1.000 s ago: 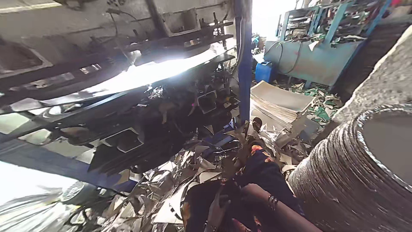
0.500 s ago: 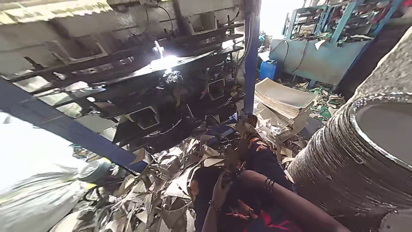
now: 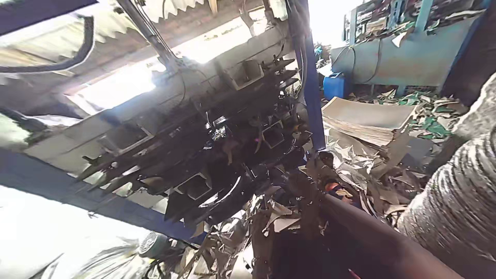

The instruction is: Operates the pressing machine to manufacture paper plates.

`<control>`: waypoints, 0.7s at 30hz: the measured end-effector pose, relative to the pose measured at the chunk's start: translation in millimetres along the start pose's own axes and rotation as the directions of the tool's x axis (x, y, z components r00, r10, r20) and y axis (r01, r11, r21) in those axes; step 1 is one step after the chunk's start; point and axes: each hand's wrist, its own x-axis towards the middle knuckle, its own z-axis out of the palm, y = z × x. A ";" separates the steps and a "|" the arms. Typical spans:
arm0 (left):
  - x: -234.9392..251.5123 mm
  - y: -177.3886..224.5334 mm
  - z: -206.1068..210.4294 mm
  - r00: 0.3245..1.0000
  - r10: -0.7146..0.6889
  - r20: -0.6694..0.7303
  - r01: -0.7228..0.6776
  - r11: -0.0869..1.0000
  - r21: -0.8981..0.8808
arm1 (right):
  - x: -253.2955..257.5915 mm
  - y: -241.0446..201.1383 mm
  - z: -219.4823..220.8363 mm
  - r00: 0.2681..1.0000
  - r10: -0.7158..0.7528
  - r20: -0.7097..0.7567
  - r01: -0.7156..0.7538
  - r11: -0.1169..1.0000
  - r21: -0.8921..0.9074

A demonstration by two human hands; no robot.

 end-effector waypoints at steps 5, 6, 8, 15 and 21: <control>78.5 -24.4 -3.8 0.971 0.184 -0.155 -0.130 0.944 0.302 | 73.3 -2.5 15.8 0.973 -0.146 -0.179 0.169 0.979 0.118; 91.2 -30.9 -3.1 0.964 0.198 -0.180 -0.128 0.932 0.340 | 87.1 -3.2 20.3 0.972 -0.123 -0.199 0.152 0.979 0.136; 104.9 -33.7 -4.0 0.971 0.154 -0.184 -0.060 0.899 0.433 | 110.3 -5.1 27.0 0.992 -0.089 -0.087 0.089 0.996 -0.001; 122.8 -32.3 4.5 0.970 0.061 -0.236 0.083 0.828 0.554 | 118.5 -1.4 13.4 0.998 -0.027 0.051 0.033 0.994 -0.105; 140.9 -49.1 -3.8 0.989 -0.109 -0.100 0.147 0.793 0.592 | -68.2 3.9 8.1 0.929 -0.038 0.368 0.087 0.989 -0.116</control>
